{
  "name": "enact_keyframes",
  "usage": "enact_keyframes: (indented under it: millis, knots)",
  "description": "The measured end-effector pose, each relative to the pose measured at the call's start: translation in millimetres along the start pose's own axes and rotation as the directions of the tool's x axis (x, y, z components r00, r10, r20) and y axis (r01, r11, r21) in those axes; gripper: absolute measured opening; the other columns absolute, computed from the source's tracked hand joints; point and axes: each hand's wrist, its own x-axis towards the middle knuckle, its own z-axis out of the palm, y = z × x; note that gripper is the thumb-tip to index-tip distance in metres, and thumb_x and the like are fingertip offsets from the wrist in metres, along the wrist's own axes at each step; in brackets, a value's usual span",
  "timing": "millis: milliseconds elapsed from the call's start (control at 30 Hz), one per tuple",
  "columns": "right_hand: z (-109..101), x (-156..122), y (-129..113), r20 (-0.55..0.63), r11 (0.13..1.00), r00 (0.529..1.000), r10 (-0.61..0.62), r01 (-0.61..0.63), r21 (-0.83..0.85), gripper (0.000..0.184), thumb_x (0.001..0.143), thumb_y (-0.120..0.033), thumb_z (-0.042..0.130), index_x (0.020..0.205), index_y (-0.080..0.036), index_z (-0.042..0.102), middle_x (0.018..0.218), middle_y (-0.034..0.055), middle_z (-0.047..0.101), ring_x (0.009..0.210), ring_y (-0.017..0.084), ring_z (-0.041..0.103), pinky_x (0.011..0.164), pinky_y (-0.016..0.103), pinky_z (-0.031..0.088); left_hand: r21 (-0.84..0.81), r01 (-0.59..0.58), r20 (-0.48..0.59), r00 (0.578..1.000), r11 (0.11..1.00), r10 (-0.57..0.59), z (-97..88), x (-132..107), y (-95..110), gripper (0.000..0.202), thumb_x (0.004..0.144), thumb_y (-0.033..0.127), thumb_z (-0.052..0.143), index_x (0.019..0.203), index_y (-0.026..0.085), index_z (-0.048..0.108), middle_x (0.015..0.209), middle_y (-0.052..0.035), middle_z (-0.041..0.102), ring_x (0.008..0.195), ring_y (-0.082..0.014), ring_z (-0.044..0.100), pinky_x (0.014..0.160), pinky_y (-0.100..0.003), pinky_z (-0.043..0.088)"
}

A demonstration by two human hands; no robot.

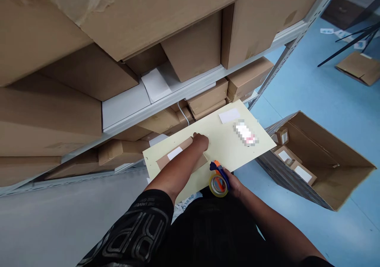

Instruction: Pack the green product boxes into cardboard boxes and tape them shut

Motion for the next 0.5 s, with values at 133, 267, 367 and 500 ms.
enact_keyframes:
  millis: [133, 267, 367, 500]
  knots:
    - [2, -2, 6, -0.013, 0.999, 1.000, 0.017, -0.017, 0.033, 0.052, 0.095, -0.059, 0.061, 0.117, -0.013, 0.071, 0.110, 0.0145, 0.079, 0.104, 0.028, 0.075, 0.105, 0.045, 0.054, -0.003, -0.026, -0.122, 0.992, 1.000, 0.025, -10.9, -22, -6, 0.026, 0.077, 0.028, 0.071, 0.101, 0.018, 0.075, 0.115, -0.0179, 0.068, 0.117, -0.0342, 0.057, 0.108, -0.053, 0.033]
    - [10, -7, 17, 0.016, 0.997, 1.000, 0.015, -0.016, 0.073, 0.049, 0.095, -0.058, 0.058, 0.117, -0.016, 0.071, 0.111, 0.0123, 0.079, 0.106, 0.027, 0.074, 0.106, 0.045, 0.053, -0.074, -0.037, -0.491, 0.871, 0.997, -0.004, -10.1, -76, -42, 0.034, 0.097, 0.042, 0.052, 0.118, 0.021, 0.068, 0.128, -0.0128, 0.062, 0.127, -0.0299, 0.052, 0.117, -0.047, 0.028]
    - [20, -10, 30, 0.026, 0.994, 1.000, -0.003, 0.001, 0.111, 0.045, 0.095, -0.056, 0.054, 0.107, -0.017, 0.073, 0.102, 0.0101, 0.080, 0.099, 0.026, 0.075, 0.102, 0.042, 0.055, -0.125, 0.063, -0.547, 0.828, 0.990, -0.122, 10.8, -128, -87, 0.041, 0.097, 0.051, 0.053, 0.120, 0.020, 0.066, 0.137, -0.0148, 0.057, 0.138, -0.0342, 0.045, 0.118, -0.049, 0.030]
    - [40, -7, 42, -0.049, 0.994, 0.998, -0.051, 0.055, 0.091, 0.042, 0.094, -0.054, 0.049, 0.089, -0.020, 0.072, 0.085, 0.0072, 0.078, 0.084, 0.024, 0.075, 0.091, 0.038, 0.059, -0.290, 0.150, -0.325, 0.913, 0.945, -0.245, 54.0, -184, -138, 0.055, 0.095, 0.056, 0.053, 0.138, 0.021, 0.057, 0.144, -0.0130, 0.053, 0.127, -0.0288, 0.060, 0.109, -0.039, 0.045]
